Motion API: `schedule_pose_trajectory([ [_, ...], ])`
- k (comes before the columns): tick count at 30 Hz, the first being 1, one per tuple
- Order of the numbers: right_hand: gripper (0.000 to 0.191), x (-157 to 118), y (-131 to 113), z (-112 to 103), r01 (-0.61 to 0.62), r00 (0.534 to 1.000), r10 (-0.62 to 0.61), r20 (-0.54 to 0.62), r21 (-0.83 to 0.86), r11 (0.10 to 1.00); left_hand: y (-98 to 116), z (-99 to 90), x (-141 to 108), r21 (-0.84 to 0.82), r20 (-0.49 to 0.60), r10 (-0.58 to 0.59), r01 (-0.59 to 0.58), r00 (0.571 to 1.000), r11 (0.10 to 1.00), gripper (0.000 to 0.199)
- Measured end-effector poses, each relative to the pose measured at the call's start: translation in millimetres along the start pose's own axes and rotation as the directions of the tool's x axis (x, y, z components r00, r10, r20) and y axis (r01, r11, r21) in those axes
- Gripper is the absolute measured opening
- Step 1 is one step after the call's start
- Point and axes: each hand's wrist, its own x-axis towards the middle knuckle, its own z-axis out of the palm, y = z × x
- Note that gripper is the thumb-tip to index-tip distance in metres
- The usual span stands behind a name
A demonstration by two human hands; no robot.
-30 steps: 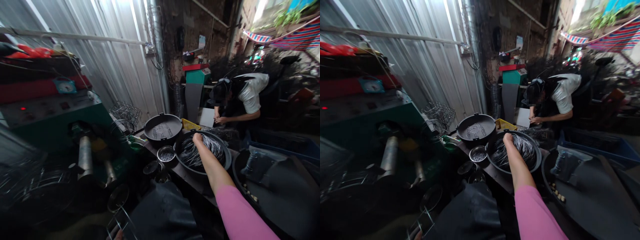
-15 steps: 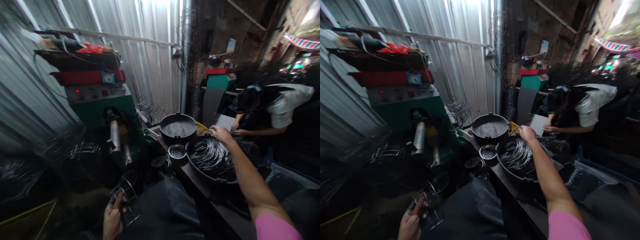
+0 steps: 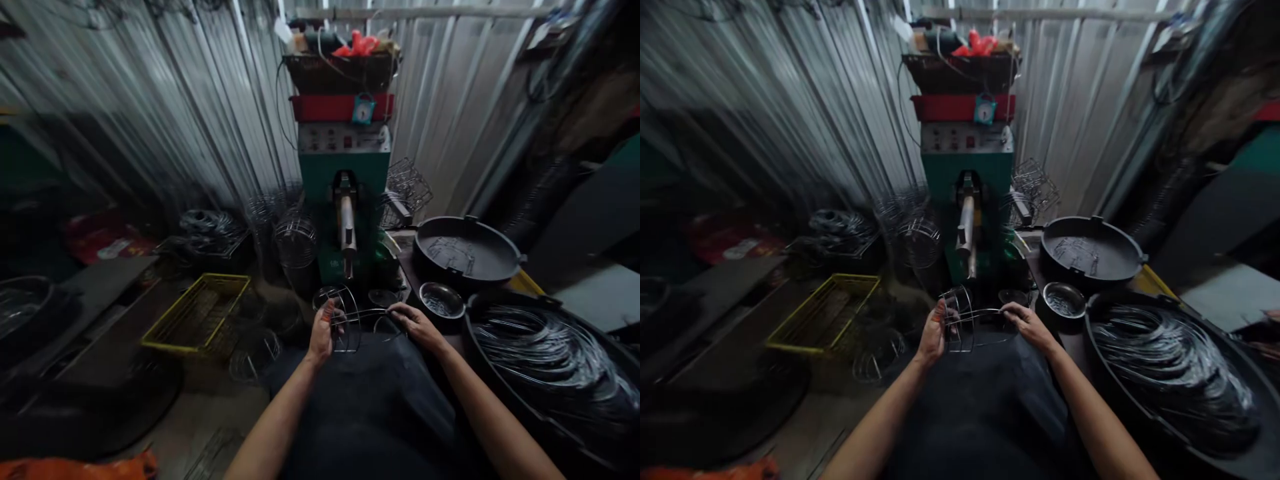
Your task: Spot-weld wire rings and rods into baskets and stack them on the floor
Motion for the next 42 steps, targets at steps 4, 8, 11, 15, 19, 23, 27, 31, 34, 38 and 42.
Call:
schedule_pose_trajectory([
  [4,0.027,3,17,24,-0.041,0.999,0.043,-0.031,0.054,0.998,0,-11.6,-2,0.105,-0.015,0.057,-0.055,0.998,0.993,0.055],
  [8,0.026,1,23,31,-0.063,0.995,0.068,-0.067,0.073,0.995,-4,-20.9,-5,0.121,0.056,0.023,-0.03,0.998,0.992,0.067],
  [11,0.025,0,21,32,-0.082,0.996,0.084,-0.028,0.08,0.993,-6,-25.8,-7,0.176,0.088,-0.011,-0.005,0.996,0.984,0.073],
  [15,0.021,7,13,43,0.002,0.988,0.009,0.151,-0.074,0.997,-11,-26.8,-12,0.264,0.1,-0.054,0.026,0.994,0.964,0.076],
  [19,0.019,19,4,59,0.206,0.94,-0.106,0.324,-0.29,0.935,-18,-27.9,-17,0.3,0.102,-0.091,0.057,0.991,0.952,0.077],
  [23,0.021,30,2,44,0.24,0.95,-0.133,0.284,-0.388,0.89,-19,-37.9,-18,0.305,0.06,-0.081,0.059,0.995,0.951,0.079],
  [27,0.02,42,15,9,0.125,0.992,-0.111,0.058,-0.519,0.846,-15,-46.1,-14,0.297,0.037,-0.032,0.019,0.999,0.955,0.078],
  [31,0.021,53,30,-5,0.184,0.98,-0.199,0.02,-0.479,0.858,-11,-44.5,-2,0.232,0.05,-0.026,0.014,0.998,0.973,0.078],
  [34,0.021,63,28,-10,0.252,0.946,-0.322,-0.024,-0.569,0.783,-8,-42.4,12,0.169,0.053,-0.018,0.009,0.998,0.986,0.079],
  [38,0.019,78,9,-37,0.205,0.888,-0.453,-0.084,-0.809,0.551,-4,-46.2,32,0.123,0.021,0.009,-0.012,1.0,0.992,0.076],
  [42,0.017,85,-3,-65,0.152,0.865,-0.493,-0.09,-0.89,0.43,-4,-52.1,45,0.124,0.0,0.003,-0.003,1.0,0.992,0.075],
])
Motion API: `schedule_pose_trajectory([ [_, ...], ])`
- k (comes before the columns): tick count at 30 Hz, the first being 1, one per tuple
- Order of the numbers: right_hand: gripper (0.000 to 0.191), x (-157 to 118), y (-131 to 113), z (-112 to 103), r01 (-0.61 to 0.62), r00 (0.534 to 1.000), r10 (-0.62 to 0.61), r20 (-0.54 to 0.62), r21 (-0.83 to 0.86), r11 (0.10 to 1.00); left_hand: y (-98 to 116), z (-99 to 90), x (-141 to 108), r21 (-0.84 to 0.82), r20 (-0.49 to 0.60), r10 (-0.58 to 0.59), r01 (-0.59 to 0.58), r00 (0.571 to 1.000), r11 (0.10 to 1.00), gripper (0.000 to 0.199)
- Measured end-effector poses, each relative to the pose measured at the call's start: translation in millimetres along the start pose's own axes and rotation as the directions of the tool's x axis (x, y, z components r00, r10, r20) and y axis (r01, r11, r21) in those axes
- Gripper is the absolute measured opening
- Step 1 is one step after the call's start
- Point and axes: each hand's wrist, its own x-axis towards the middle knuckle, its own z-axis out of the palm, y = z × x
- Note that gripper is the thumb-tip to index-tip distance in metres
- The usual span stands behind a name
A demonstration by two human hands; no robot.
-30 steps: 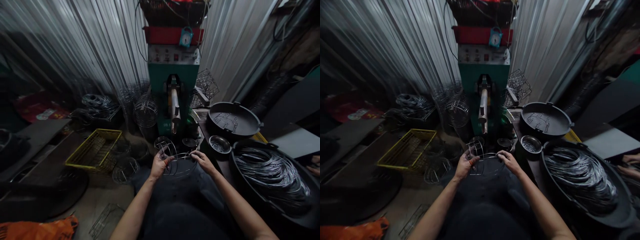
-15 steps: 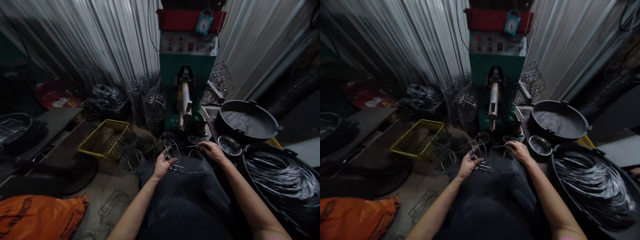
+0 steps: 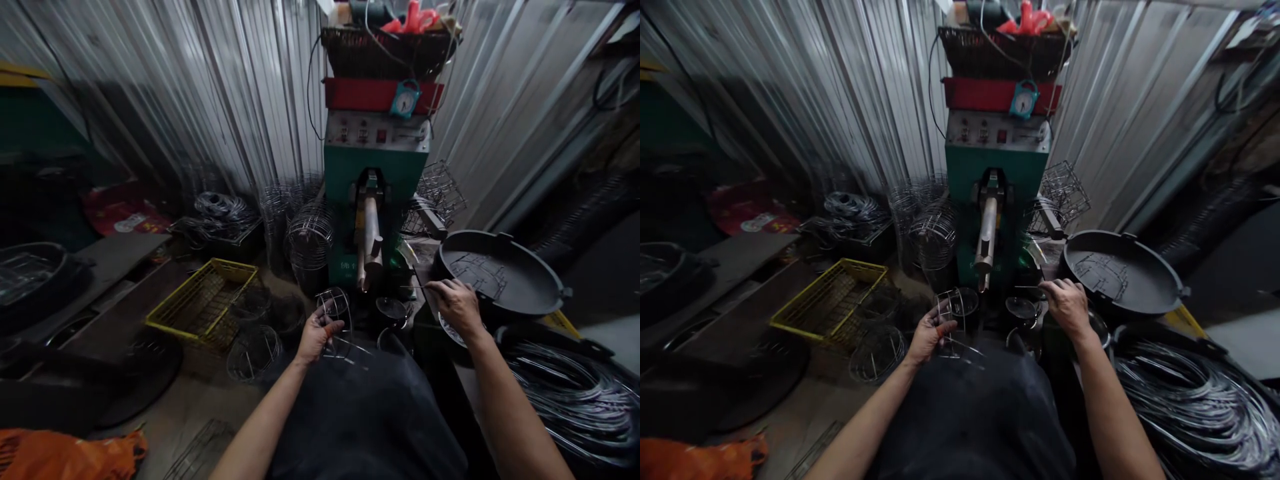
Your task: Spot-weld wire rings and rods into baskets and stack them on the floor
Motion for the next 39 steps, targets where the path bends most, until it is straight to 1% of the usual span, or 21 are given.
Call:
schedule_pose_trajectory([
  [2,0.017,-2,0,3,-0.008,1.0,0.008,0.002,0.072,0.997,-3,1.0,3,-0.01,-0.008,-0.013,0.013,1.0,1.0,0.076],
  [4,0.017,-9,-9,16,-0.027,0.999,0.022,0.026,0.218,0.976,-6,5.5,4,-0.018,0.003,-0.029,0.029,1.0,0.999,0.076],
  [6,0.016,-18,-24,34,-0.06,0.997,0.04,0.06,0.391,0.919,-8,12.3,4,-0.018,0.041,-0.047,0.048,0.998,0.999,0.075],
  [8,0.016,-26,-40,52,-0.097,0.994,0.059,0.089,0.531,0.842,-9,19.2,3,-0.012,0.079,-0.057,0.058,0.995,0.998,0.074],
  [10,0.015,-30,-52,67,-0.124,0.991,0.067,0.115,0.609,0.783,-9,24.4,4,-0.002,0.096,-0.058,0.058,0.994,0.998,0.073],
  [11,0.015,-31,-55,71,-0.131,0.99,0.068,0.125,0.627,0.768,-8,26.1,4,0.003,0.1,-0.057,0.057,0.993,0.998,0.073],
  [13,0.014,-30,-58,77,-0.136,0.988,0.06,0.139,0.637,0.759,-8,27.9,6,0.008,0.101,-0.061,0.06,0.993,0.998,0.072],
  [16,0.013,-26,-55,79,-0.124,0.988,0.043,0.145,0.619,0.775,-8,28.3,9,-0.007,0.095,-0.061,0.062,0.994,0.998,0.071],
  [21,0.014,-18,-49,83,-0.108,0.991,0.037,0.131,0.588,0.802,-11,28.7,15,-0.041,0.102,-0.04,0.045,0.994,0.998,0.071],
  [30,0.015,-10,-45,91,-0.101,0.992,0.037,0.122,0.579,0.809,-14,28.9,25,-0.056,0.092,-0.034,0.04,0.995,0.998,0.073],
  [39,0.016,-2,-43,91,-0.095,0.992,0.027,0.125,0.577,0.811,-13,32.4,32,-0.068,0.075,-0.014,0.019,0.997,0.997,0.072],
])
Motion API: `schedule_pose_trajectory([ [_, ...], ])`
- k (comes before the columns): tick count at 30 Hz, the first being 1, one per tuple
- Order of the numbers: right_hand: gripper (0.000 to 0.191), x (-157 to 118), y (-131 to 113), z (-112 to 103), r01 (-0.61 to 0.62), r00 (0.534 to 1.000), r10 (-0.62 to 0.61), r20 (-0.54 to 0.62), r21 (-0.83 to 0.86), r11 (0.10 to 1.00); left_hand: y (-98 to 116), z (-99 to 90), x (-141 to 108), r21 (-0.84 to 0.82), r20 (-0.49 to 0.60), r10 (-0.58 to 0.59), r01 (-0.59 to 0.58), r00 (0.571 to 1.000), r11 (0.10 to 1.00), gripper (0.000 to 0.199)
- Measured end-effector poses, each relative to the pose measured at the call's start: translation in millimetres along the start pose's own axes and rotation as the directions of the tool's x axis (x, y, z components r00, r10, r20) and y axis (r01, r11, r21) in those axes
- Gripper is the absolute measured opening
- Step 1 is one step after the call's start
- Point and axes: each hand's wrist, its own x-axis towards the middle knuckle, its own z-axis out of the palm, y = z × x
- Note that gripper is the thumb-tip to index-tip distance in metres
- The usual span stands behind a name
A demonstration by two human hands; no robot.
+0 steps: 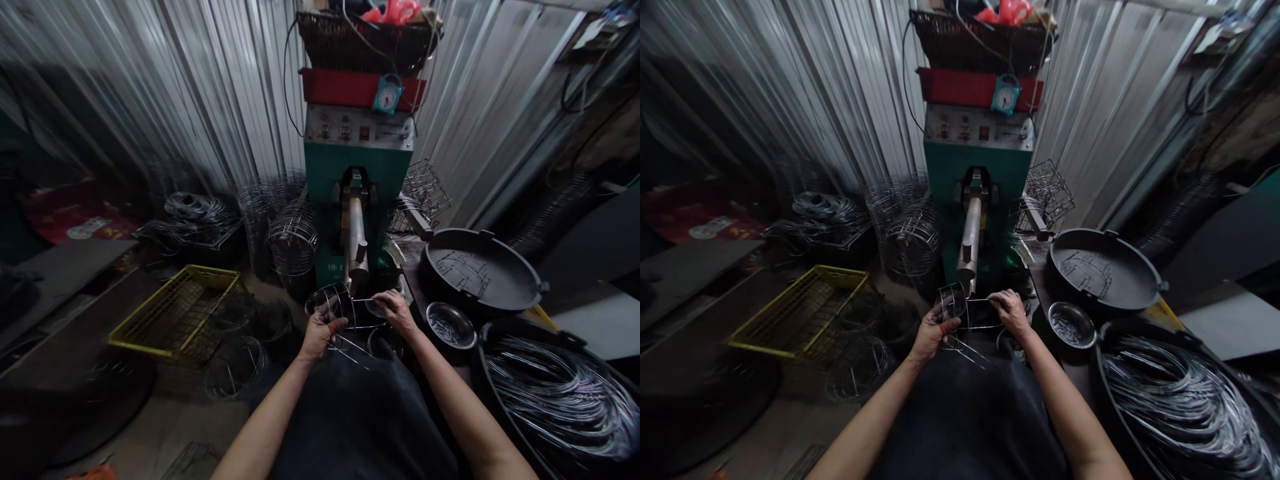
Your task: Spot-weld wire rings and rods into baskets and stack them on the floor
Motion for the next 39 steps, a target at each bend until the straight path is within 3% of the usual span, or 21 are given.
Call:
schedule_pose_trajectory([
  [20,0.016,7.0,0.2,2.3,-0.012,1.0,0.012,-0.002,0.016,1.0,4.6,1.2,6.6,-0.034,-0.037,-0.036,0.034,0.999,0.999,0.071],
  [39,0.019,4.2,-2.5,4.4,-0.009,0.999,0.01,-0.044,0.023,1.0,5.0,-0.8,9.8,-0.062,-0.001,-0.066,0.066,0.998,0.996,0.07],
])
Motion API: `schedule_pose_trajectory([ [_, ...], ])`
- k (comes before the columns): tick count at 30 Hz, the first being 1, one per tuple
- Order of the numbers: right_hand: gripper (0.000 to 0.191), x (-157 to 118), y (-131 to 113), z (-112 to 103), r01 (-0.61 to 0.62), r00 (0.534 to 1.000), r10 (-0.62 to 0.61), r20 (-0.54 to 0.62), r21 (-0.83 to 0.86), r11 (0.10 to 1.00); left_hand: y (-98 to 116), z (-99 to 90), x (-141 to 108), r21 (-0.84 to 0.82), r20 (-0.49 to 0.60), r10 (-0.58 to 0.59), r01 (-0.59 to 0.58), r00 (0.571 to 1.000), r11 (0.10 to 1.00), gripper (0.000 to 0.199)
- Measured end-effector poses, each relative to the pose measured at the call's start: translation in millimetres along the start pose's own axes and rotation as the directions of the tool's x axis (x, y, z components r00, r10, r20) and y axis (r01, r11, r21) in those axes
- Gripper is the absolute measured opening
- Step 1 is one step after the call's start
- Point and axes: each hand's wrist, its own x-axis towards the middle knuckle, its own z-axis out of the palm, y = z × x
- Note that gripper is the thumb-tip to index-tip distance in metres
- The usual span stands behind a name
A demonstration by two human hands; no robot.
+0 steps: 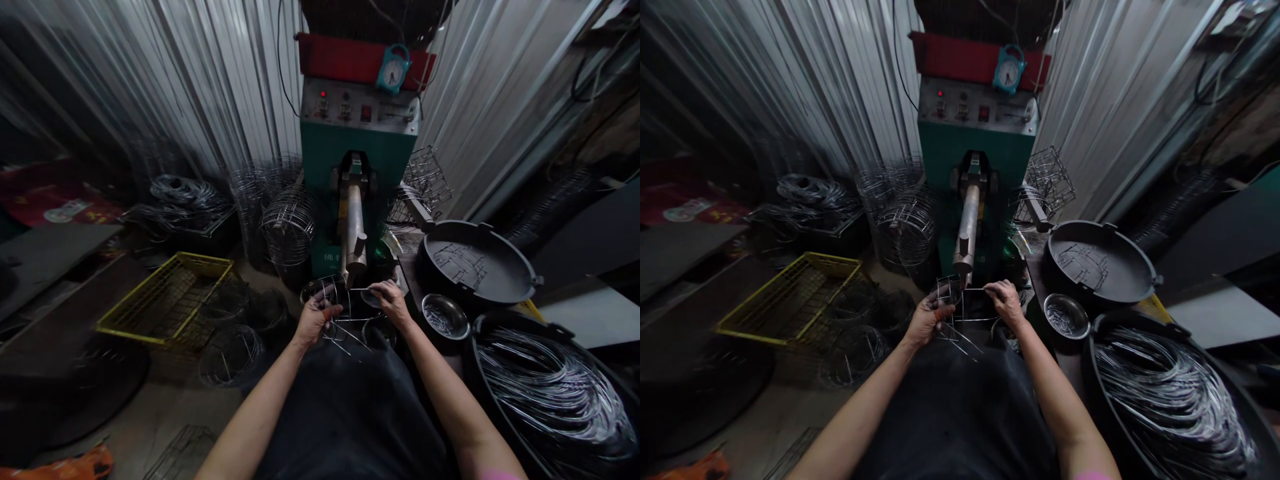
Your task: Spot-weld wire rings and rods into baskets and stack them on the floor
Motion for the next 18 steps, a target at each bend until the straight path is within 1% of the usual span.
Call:
schedule_pose_trajectory([
  [3,0.019,1,4,0,-0.004,1.0,0.004,-0.007,0.006,1.0,-1,-0.6,1,-0.009,-0.007,-0.02,0.02,1.0,1.0,0.072],
  [5,0.018,1,2,-2,-0.002,1.0,0.002,-0.017,0.005,1.0,-1,-0.6,1,-0.002,-0.016,-0.028,0.028,0.999,1.0,0.073],
  [7,0.017,-4,-10,-5,-0.019,0.998,0.017,-0.057,-0.036,0.999,0,-0.6,1,0.015,-0.021,-0.024,0.024,0.999,1.0,0.074],
  [9,0.025,-16,-31,-5,-0.062,0.996,0.057,-0.068,-0.073,0.995,0,-0.7,1,0.037,-0.013,-0.012,0.013,1.0,0.999,0.072],
  [10,0.03,-24,-43,-3,-0.082,0.996,0.079,-0.038,-0.072,0.994,0,-0.7,1,0.045,-0.007,-0.004,0.004,1.0,0.999,0.072],
  [11,0.034,-31,-55,1,-0.097,0.995,0.099,0.021,-0.054,0.994,0,-0.7,0,0.05,-0.002,0.005,-0.005,1.0,0.999,0.072],
  [12,0.033,-39,-65,5,-0.109,0.989,0.111,0.094,-0.028,0.994,0,-0.7,0,0.051,0.002,0.011,-0.011,1.0,0.999,0.072],
  [14,0.022,-49,-77,15,-0.13,0.969,0.122,0.216,0.024,0.991,-1,-0.6,0,0.043,0.002,0.015,-0.015,1.0,0.999,0.072],
  [15,0.017,-51,-78,19,-0.136,0.964,0.124,0.235,0.035,0.99,-1,-0.5,-1,0.034,0.002,0.017,-0.017,1.0,0.999,0.072],
  [16,0.015,-51,-76,20,-0.138,0.966,0.128,0.223,0.032,0.99,-1,-0.6,-1,0.024,0.006,0.02,-0.021,1.0,1.0,0.071],
  [18,0.014,-47,-65,17,-0.127,0.983,0.125,0.137,0.002,0.992,0,-1.0,-1,0.001,0.014,0.033,-0.034,0.999,0.999,0.067],
])
